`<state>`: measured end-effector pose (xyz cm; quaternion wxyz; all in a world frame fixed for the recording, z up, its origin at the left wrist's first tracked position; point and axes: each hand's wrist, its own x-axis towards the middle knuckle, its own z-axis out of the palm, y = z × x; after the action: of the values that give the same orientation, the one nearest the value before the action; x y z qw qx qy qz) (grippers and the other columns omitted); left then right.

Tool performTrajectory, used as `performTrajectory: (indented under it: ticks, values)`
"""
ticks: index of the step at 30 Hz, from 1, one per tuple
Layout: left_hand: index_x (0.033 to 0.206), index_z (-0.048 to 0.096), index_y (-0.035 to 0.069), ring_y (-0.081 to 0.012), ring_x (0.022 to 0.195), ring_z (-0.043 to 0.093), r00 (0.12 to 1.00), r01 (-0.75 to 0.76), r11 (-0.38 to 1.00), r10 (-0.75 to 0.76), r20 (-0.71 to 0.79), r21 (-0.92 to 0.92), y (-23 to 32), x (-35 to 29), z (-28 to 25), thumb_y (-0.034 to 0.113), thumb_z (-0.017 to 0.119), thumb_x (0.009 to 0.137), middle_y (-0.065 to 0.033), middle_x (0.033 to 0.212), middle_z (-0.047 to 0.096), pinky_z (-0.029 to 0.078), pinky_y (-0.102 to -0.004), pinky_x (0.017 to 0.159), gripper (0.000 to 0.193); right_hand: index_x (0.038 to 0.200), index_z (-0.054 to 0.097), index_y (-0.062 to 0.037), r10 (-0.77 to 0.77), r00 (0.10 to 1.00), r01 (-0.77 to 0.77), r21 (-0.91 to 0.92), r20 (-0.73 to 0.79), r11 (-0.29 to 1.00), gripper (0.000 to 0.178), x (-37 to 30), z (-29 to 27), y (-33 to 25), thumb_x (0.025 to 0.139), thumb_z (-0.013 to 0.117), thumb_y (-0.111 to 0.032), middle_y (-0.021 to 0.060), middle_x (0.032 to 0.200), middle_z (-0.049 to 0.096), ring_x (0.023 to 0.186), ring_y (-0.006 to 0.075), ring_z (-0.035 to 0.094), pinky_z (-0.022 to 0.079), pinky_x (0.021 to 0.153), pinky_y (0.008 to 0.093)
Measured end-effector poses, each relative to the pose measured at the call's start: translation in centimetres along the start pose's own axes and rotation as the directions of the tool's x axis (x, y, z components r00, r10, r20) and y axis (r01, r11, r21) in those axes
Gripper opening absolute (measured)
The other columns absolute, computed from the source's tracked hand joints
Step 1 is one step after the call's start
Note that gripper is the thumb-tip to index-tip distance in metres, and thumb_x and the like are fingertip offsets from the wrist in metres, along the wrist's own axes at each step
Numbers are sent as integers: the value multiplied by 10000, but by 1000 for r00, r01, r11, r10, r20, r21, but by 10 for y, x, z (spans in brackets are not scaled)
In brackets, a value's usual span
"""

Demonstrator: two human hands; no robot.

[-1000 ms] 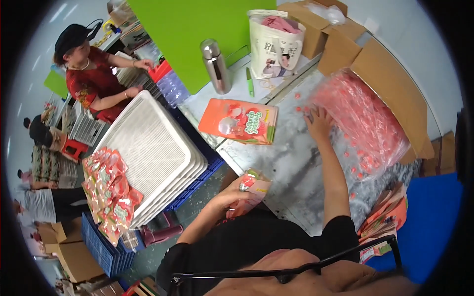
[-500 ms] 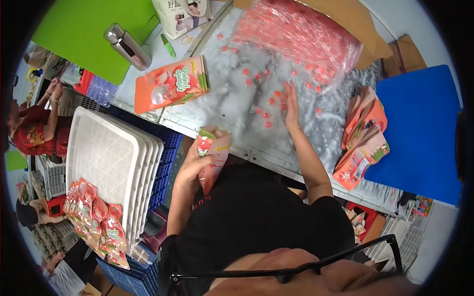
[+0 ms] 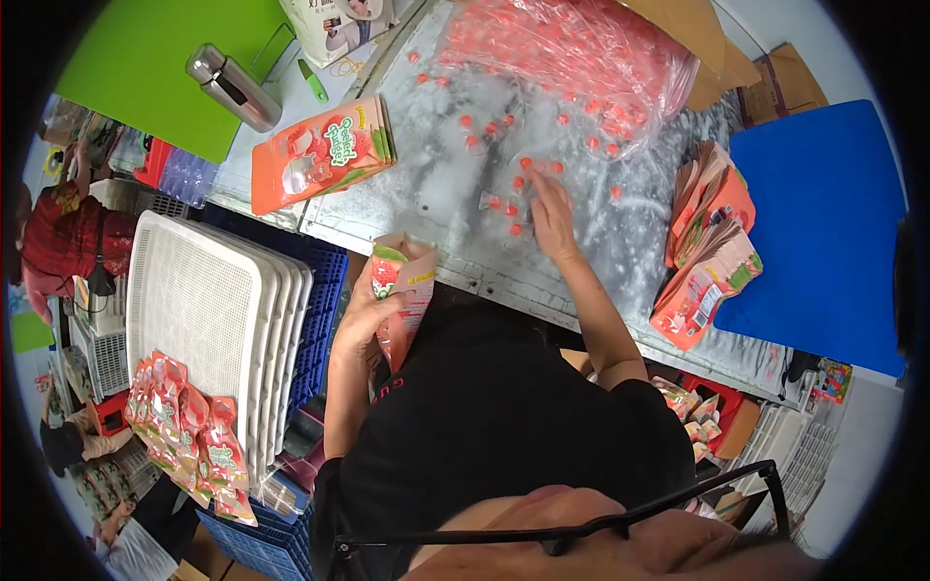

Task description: Package individual small candies into plastic bags.

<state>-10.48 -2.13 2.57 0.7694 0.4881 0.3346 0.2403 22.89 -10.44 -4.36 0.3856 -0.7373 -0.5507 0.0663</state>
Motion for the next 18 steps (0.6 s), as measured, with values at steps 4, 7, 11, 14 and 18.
performTrajectory:
  ticks: [4,7,11,14,18]
  values:
    - [1346,462,36,-128,1074,540,1000,-21,999,21,11,41,2,1,1,-48,661,719,-21,1149,584,410,-280,970,663,1378,515,-133,-60,998,61,-271,10,961,459,15,14,11,933,520,-243,102,1380,512,1286,317,400,245,1103,465]
    - [1338,471,41,-124,1071,541,1000,-1,999,1,-2,37,1,1,2,-56,671,723,-19,1145,590,412,-274,964,654,1353,548,-170,-76,996,58,-320,-42,946,479,29,18,15,895,603,-302,82,1377,513,1284,320,384,250,1095,478]
    - [1350,464,39,-130,1088,539,1000,-9,1000,8,22,25,0,1,2,-57,665,721,-21,1155,589,411,-278,970,667,1249,613,-141,-105,994,110,-233,31,966,436,30,17,24,832,682,-249,66,1299,560,1227,304,443,308,1059,455]
    - [1363,453,38,-135,1102,534,999,-26,999,26,20,32,1,2,1,-54,659,720,-24,1171,581,409,-284,980,681,1200,633,-117,-106,993,110,-125,43,986,394,23,13,34,822,689,-213,62,1257,583,1194,307,476,341,1035,438]
    - [1378,441,38,-140,1116,527,999,-52,995,51,20,80,3,3,1,-50,640,714,-29,1191,566,401,-292,997,699,1214,621,-107,-46,995,55,-93,89,994,410,21,7,30,821,680,-209,77,1270,570,1192,319,483,355,1036,439]
